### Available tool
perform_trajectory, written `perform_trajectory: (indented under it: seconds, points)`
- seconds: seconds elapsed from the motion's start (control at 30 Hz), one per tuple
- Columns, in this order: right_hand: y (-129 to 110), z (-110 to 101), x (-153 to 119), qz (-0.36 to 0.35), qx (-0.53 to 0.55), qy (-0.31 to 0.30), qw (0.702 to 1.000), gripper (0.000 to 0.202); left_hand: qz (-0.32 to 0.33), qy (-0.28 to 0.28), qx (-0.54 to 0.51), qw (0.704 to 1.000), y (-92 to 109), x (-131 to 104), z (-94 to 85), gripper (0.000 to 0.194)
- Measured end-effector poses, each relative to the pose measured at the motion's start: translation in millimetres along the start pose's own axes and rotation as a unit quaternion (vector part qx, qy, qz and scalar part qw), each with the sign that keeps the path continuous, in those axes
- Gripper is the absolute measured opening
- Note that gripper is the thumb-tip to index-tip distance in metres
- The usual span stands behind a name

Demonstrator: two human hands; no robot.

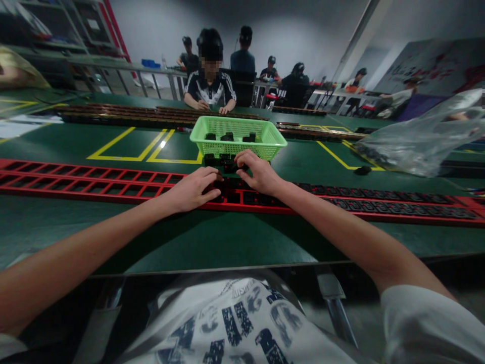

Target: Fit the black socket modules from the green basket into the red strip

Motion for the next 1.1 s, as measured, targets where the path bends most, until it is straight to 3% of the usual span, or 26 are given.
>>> perform_trajectory:
  seconds: [0.1,0.2,0.3,0.5,0.77,0.87,1.1]
  points:
    - [0.2,1.8,-1.8,-0.025,0.029,-0.007,0.999,0.042,-0.003,0.005,-0.002,1.0,-1.8,-0.5,-0.2,0.042]
    - [0.9,3.9,-3.4,-0.036,0.035,-0.038,0.998,0.055,-0.005,0.007,-0.001,1.0,-3.3,-1.2,0.1,0.043]
    - [1.6,4.7,-3.7,-0.043,0.027,-0.055,0.997,0.054,-0.006,0.006,0.001,1.0,-3.8,-1.7,0.4,0.046]
    - [-3.4,2.6,0.4,-0.042,-0.019,-0.055,0.997,0.032,-0.004,-0.006,0.01,1.0,-3.7,-1.2,0.7,0.046]
    - [6.5,1.5,-3.0,0.079,-0.081,-0.032,0.993,0.048,-0.007,0.0,-0.007,1.0,-3.6,-2.1,1.0,0.045]
    - [11.5,3.6,-4.2,0.08,-0.076,-0.033,0.993,0.053,0.002,-0.002,-0.011,1.0,-4.4,-2.2,1.7,0.044]
    - [2.6,1.0,-1.4,0.058,-0.074,-0.02,0.995,0.04,0.019,-0.037,-0.001,0.999,-2.9,-1.7,0.9,0.049]
Point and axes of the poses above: each hand's wrist, its own x-axis towards the middle knuckle, its own z-axis out of the palm, y = z × x, the point moved 3 cm from there along x, towards the middle knuckle, and after that the axes turned 15 degrees about y, right-handed, at the moved point
